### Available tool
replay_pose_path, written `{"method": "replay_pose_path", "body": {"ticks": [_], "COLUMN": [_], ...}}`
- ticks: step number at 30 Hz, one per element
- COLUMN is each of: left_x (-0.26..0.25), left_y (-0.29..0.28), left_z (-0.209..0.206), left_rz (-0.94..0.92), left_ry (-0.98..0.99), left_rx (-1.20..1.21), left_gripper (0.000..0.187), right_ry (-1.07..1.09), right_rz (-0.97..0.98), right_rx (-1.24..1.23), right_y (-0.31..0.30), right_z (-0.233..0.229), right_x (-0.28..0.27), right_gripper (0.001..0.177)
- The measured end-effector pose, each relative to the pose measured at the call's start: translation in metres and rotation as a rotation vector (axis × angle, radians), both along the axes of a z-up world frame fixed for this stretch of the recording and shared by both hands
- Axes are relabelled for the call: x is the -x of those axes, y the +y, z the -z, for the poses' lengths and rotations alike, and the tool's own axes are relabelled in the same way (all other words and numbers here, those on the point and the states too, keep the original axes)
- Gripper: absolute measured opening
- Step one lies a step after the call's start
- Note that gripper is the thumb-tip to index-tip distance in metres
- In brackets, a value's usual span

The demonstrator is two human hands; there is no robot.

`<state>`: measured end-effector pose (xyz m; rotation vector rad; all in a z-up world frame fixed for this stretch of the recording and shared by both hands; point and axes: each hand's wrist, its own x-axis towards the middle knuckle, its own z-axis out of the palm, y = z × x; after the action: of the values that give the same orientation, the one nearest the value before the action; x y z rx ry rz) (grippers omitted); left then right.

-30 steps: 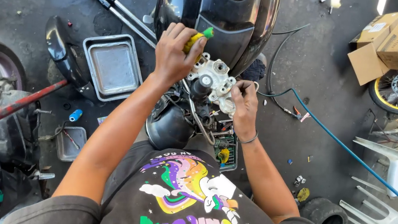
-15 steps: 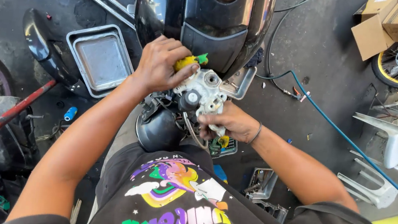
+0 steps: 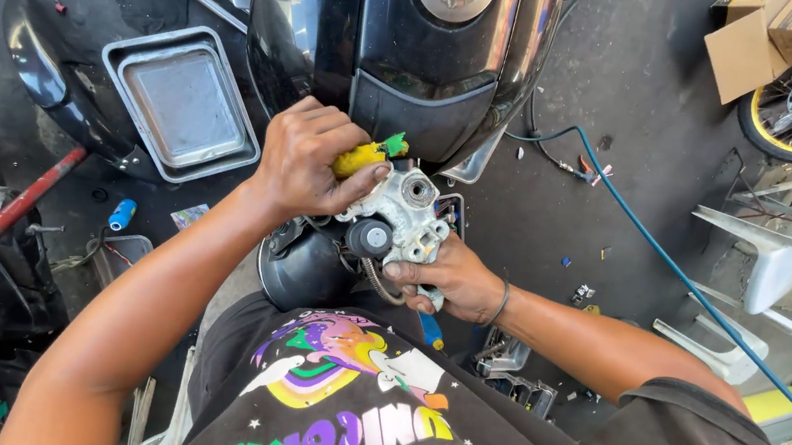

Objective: Repairing the steering stem of a motorcycle by hammering and cleaning the components.

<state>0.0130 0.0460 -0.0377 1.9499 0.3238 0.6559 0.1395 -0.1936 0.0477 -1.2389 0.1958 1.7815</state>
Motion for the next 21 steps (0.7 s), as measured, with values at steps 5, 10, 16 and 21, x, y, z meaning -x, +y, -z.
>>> {"method": "replay_pose_path", "body": {"ticks": [5,10,16,21], "left_x": [-0.0013,-0.0015,-0.0012,-0.0028], "left_y": [0.0000,-0.0025,-0.0025,-0.0002], "left_z": [-0.0008,0.0006,-0.0046,-0.0033], "left_rz": [-0.002,-0.008,-0.027,-0.038], "left_ry": [-0.004,0.008,-0.010,0.007], "left_rx": [0.010,0.019,0.035,0.007], "left_gripper": [0.039,0.038,0.038,0.039], "right_ry": [-0.017,-0.027,-0.029,-0.038], "right_rz": [0.032,0.050,0.063,0.055], "right_rx": [-0.028,-0.082,-0.087,-0.067], "right_y": [0.0044,0.0066,0.0035,0.0084], "right_z": [-0.0018,-0.0035,-0.0016,-0.0040], "right_x": [0.0012,0.0026,0.0049,0.0031], "right_gripper": [0.037,0.035,0.028,0.023]}}
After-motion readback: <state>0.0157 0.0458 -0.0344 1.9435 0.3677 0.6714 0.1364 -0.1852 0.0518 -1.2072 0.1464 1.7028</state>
